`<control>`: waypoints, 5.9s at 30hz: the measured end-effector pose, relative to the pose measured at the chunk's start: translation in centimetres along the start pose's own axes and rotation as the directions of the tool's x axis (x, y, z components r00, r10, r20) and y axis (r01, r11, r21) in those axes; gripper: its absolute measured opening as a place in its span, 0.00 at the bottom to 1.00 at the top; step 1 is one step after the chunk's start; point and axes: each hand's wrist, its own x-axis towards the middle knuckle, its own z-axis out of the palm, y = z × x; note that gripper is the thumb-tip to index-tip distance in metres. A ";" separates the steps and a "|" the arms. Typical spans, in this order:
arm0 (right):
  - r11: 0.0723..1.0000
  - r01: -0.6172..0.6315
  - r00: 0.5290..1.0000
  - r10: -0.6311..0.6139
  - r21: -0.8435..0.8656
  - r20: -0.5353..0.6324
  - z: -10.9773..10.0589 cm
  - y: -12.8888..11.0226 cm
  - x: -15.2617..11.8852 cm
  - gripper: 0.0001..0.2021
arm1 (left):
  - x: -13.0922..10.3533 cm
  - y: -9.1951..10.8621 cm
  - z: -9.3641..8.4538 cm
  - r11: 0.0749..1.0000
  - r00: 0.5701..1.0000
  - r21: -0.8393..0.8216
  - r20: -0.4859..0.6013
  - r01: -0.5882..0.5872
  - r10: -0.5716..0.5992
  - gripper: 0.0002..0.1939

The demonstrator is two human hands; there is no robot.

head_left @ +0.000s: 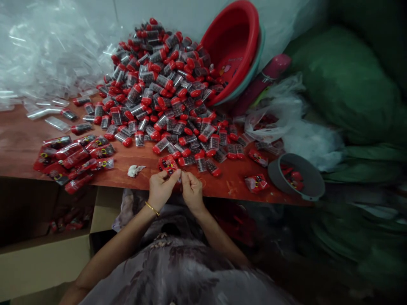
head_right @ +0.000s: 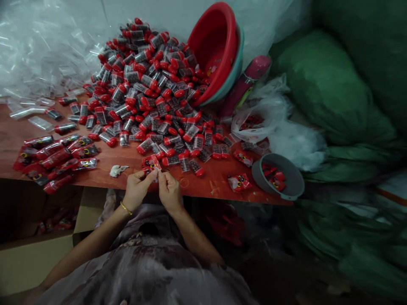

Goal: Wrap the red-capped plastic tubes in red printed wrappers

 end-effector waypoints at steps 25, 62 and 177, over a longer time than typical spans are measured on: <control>0.489 0.182 0.966 -0.251 -0.853 0.062 -6.1 5.4 4.2 0.12 | 1.1 1.1 -1.5 0.689 0.853 -0.511 0.214 0.513 -0.477 0.23; 0.940 -0.300 0.927 0.247 0.162 0.282 -3.9 -0.9 -1.9 0.16 | -1.0 1.5 -0.6 0.775 0.910 -0.476 0.214 0.415 -0.356 0.23; 0.936 -0.256 0.967 0.248 0.241 0.064 -1.1 -1.6 -3.4 0.14 | -1.6 1.5 1.1 0.859 0.965 -0.444 0.167 0.256 -0.201 0.21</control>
